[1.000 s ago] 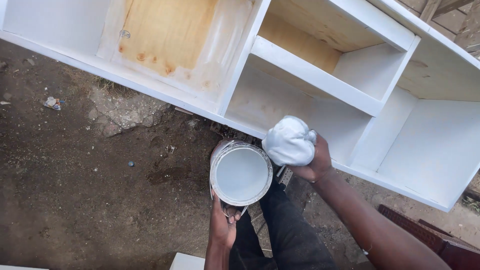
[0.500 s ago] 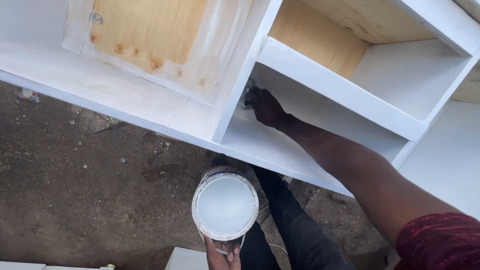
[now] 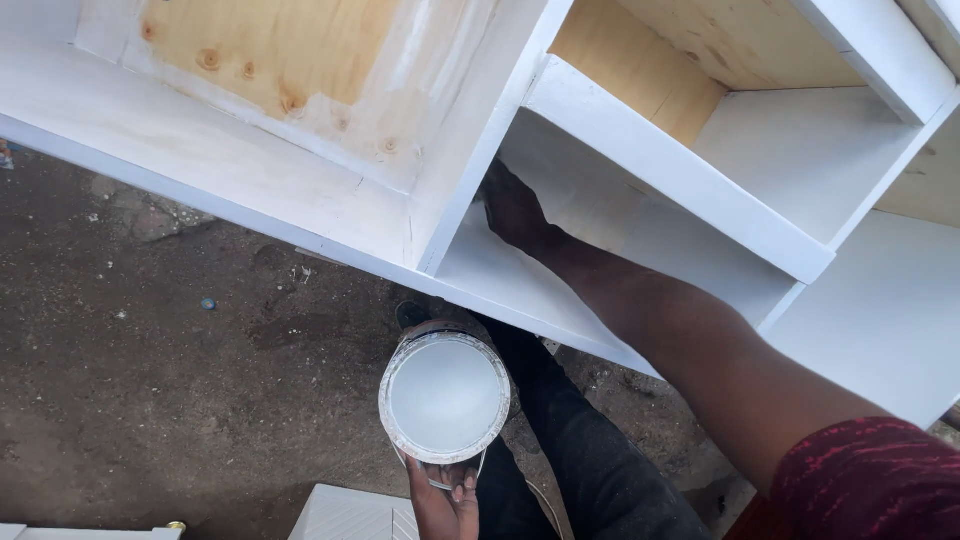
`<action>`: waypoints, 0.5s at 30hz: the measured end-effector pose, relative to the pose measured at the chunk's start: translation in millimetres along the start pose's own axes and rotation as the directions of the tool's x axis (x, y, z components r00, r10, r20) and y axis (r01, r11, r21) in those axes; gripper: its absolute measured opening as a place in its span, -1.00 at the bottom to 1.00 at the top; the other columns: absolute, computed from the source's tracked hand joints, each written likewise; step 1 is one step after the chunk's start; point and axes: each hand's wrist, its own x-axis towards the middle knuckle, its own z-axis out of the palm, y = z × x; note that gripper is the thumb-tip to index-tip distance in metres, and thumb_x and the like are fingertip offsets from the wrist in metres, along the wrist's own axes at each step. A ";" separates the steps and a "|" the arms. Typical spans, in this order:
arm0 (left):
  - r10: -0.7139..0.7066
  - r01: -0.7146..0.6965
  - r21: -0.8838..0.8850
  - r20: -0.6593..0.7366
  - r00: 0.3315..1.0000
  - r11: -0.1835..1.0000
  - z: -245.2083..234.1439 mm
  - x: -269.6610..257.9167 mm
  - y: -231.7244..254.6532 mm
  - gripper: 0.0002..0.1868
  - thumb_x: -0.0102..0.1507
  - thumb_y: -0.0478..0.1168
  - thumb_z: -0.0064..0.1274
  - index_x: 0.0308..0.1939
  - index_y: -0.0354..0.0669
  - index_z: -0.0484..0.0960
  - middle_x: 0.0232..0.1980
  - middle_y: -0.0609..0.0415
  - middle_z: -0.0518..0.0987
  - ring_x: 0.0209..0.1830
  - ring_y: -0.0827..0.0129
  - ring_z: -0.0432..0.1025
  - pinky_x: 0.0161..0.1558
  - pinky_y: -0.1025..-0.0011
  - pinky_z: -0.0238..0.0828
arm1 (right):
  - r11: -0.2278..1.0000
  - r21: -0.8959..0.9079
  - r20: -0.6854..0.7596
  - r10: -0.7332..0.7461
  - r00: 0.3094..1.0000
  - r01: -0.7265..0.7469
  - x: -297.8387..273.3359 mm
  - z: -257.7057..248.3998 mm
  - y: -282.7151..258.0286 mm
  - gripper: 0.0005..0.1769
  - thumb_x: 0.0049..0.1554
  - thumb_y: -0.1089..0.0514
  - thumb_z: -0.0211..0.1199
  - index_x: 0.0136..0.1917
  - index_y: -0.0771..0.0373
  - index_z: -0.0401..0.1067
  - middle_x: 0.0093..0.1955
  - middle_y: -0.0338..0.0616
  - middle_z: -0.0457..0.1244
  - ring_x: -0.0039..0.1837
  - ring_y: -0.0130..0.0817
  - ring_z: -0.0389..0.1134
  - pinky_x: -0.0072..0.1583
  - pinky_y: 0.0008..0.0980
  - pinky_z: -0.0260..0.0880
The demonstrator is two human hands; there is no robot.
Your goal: The person paints the interior and exterior surfaces of a white wooden cabinet using a cloth dipped in white paint from a bucket. They repeatedly dip the cloth into the paint and apply it to various compartments and edges of the cabinet.
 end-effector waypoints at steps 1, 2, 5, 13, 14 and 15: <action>-0.002 0.002 -0.004 -0.022 1.000 1.000 6.9 -2.6 -0.4 -0.29 0.39 0.23 -0.21 0.59 0.14 0.22 0.01 0.04 0.51 -0.77 0.55 -0.02 -0.56 0.45 0.13 | 1.000 0.011 0.019 0.002 1.000 -0.002 5.5 -20.5 0.4 -0.38 0.34 0.24 -0.05 0.64 0.09 0.01 0.68 -0.07 -0.01 0.59 0.07 0.14 0.39 -0.04 0.38; -0.028 0.028 -0.016 0.017 0.999 0.999 12.7 -5.2 0.0 -0.34 0.40 0.23 -0.20 0.49 0.01 0.31 -0.20 0.09 0.40 -0.77 0.56 -0.03 -0.57 0.48 0.12 | 0.999 -0.013 0.202 -0.032 0.979 0.036 11.3 -40.3 0.1 -0.56 0.35 0.19 -0.03 0.48 0.12 0.16 0.38 -0.07 0.19 0.27 0.09 0.28 0.11 0.00 0.40; -0.029 0.030 -0.006 0.083 0.996 1.000 5.7 -15.4 8.2 -0.32 0.41 0.23 -0.20 0.45 -0.12 0.37 -0.47 0.13 0.33 -0.77 0.59 -0.02 -0.60 0.51 0.12 | 0.978 -0.174 0.045 -0.112 0.993 0.118 7.7 -5.6 19.9 -0.62 0.36 0.23 -0.03 0.42 0.32 0.24 0.31 0.14 0.22 0.27 0.16 0.26 0.18 0.02 0.34; -0.075 0.076 0.025 -0.054 0.996 0.997 15.0 -4.0 4.7 -0.42 0.42 0.20 -0.18 0.39 -0.02 0.43 -0.28 0.11 0.36 -0.72 0.52 -0.07 -0.56 0.49 0.09 | 0.888 0.455 0.104 0.025 0.994 -0.070 40.5 2.8 37.6 -0.69 0.36 0.20 0.15 -0.23 0.11 0.19 -0.26 -0.51 0.00 -0.16 -0.59 0.00 -0.10 -0.50 0.06; -0.053 0.053 0.018 0.002 0.999 0.998 12.5 1.1 1.1 -0.40 0.43 0.19 -0.20 0.41 -0.08 0.41 -0.40 0.11 0.31 -0.74 0.54 -0.05 -0.57 0.49 0.11 | 0.991 0.100 0.042 0.081 0.996 -0.085 46.4 -7.9 28.5 -0.68 0.30 0.25 0.09 0.22 0.18 0.02 0.20 -0.27 0.00 0.14 -0.27 0.15 0.03 -0.34 0.25; -0.029 0.029 0.015 0.041 0.999 0.999 2.2 -1.7 1.7 -0.38 0.44 0.17 -0.23 0.43 -0.14 0.38 -0.51 0.12 0.25 -0.75 0.56 -0.03 -0.57 0.49 0.13 | 0.960 -0.255 -0.024 0.118 0.993 -0.121 44.4 -13.4 11.1 -0.22 0.25 0.31 0.04 0.67 0.24 -0.15 0.67 -0.04 -0.01 0.43 0.05 0.30 0.15 -0.19 0.44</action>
